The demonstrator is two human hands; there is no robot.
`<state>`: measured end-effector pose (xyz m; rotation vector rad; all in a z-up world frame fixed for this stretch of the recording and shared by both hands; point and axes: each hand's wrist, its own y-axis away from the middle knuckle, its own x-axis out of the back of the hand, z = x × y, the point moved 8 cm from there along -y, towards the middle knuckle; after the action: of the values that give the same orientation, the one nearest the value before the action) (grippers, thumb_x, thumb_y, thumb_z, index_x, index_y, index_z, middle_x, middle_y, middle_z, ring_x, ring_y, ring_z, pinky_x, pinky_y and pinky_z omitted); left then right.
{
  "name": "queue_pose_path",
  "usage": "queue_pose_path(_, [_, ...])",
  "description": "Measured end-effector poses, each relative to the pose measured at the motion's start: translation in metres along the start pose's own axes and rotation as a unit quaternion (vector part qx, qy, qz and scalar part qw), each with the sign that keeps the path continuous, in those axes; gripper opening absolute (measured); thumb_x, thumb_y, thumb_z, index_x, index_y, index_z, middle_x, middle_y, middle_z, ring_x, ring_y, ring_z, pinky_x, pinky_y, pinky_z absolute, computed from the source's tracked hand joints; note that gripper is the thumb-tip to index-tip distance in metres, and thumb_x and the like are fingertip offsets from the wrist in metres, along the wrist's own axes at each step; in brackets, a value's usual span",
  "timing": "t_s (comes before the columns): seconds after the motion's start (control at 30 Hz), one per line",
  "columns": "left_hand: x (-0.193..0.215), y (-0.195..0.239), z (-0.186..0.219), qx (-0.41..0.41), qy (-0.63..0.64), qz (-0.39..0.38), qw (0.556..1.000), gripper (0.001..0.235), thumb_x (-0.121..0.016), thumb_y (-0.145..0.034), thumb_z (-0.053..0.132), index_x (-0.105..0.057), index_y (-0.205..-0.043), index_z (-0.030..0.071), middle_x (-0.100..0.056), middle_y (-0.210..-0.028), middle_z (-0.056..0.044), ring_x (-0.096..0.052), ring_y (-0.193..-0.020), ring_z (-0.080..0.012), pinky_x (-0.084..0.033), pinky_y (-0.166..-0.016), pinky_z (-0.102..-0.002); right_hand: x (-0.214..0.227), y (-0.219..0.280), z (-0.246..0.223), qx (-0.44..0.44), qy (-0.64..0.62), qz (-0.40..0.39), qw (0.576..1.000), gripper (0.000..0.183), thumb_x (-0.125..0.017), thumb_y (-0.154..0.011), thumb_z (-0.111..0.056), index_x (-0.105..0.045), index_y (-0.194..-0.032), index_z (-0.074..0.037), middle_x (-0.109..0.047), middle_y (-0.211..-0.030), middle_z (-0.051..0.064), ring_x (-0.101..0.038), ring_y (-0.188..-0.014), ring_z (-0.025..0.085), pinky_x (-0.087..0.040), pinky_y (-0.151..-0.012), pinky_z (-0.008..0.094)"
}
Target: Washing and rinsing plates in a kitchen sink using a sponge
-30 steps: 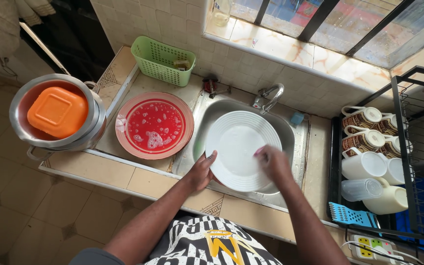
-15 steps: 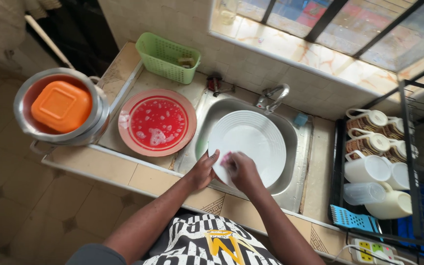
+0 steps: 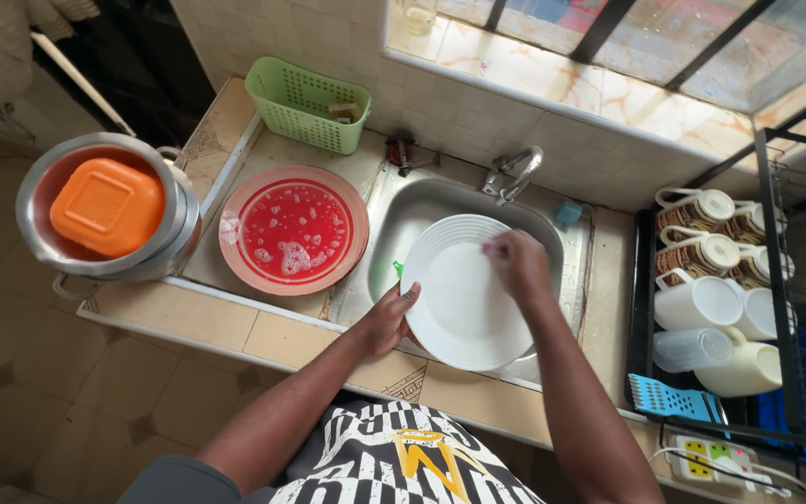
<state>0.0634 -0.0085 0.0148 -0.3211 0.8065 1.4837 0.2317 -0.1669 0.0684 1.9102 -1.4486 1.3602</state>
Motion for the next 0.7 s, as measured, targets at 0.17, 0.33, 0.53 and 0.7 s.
queue_pose_path(0.17, [0.001,0.001,-0.001,0.005,-0.004,-0.002,1.000,0.044,-0.054,-0.103,0.046,-0.052,-0.125,0.008,-0.075,-0.107,-0.023,-0.076,-0.085,-0.0396,-0.064,-0.058,-0.057,-0.031,0.000,-0.070,0.084,-0.135,-0.029,0.987,0.019,-0.073,-0.076,0.000,-0.072,-0.087,-0.016,-0.071,-0.089,0.012,-0.069,-0.091,0.038,-0.055,-0.083,0.045])
queue_pose_path(0.33, [0.009,-0.011,-0.005,-0.017,0.031,0.020,0.999,0.042,-0.054,-0.102,0.047,-0.053,-0.123,0.010,-0.076,-0.104,-0.019,-0.077,-0.083,-0.0353,-0.065,-0.056,-0.054,-0.058,0.050,-0.081,0.060,-0.090,-0.122,0.987,0.011,-0.075,-0.080,-0.011,-0.072,-0.086,-0.019,-0.070,-0.087,0.006,-0.071,-0.088,0.032,-0.057,-0.078,0.043])
queue_pose_path(0.53, [0.000,0.004,0.017,-0.036,0.056,0.059,0.996,0.042,-0.056,-0.102,0.044,-0.052,-0.123,0.007,-0.076,-0.103,-0.021,-0.077,-0.079,-0.0363,-0.065,-0.054,-0.054,-0.021,0.100,-0.070,-0.002,-0.104,-0.185,0.977,0.010,-0.076,-0.080,-0.012,-0.073,-0.089,-0.012,-0.071,-0.089,0.015,-0.072,-0.085,0.039,-0.057,-0.074,0.048])
queue_pose_path(0.7, [-0.003,0.012,0.020,-0.032,0.040,0.070,0.996,0.045,-0.057,-0.101,0.044,-0.051,-0.123,0.006,-0.075,-0.101,-0.021,-0.077,-0.077,-0.0360,-0.065,-0.053,-0.054,0.010,0.107,-0.017,-0.037,-0.002,-0.130,0.991,0.009,-0.073,-0.083,-0.016,-0.073,-0.091,-0.018,-0.068,-0.092,0.013,-0.070,-0.082,0.041,-0.057,-0.074,0.051])
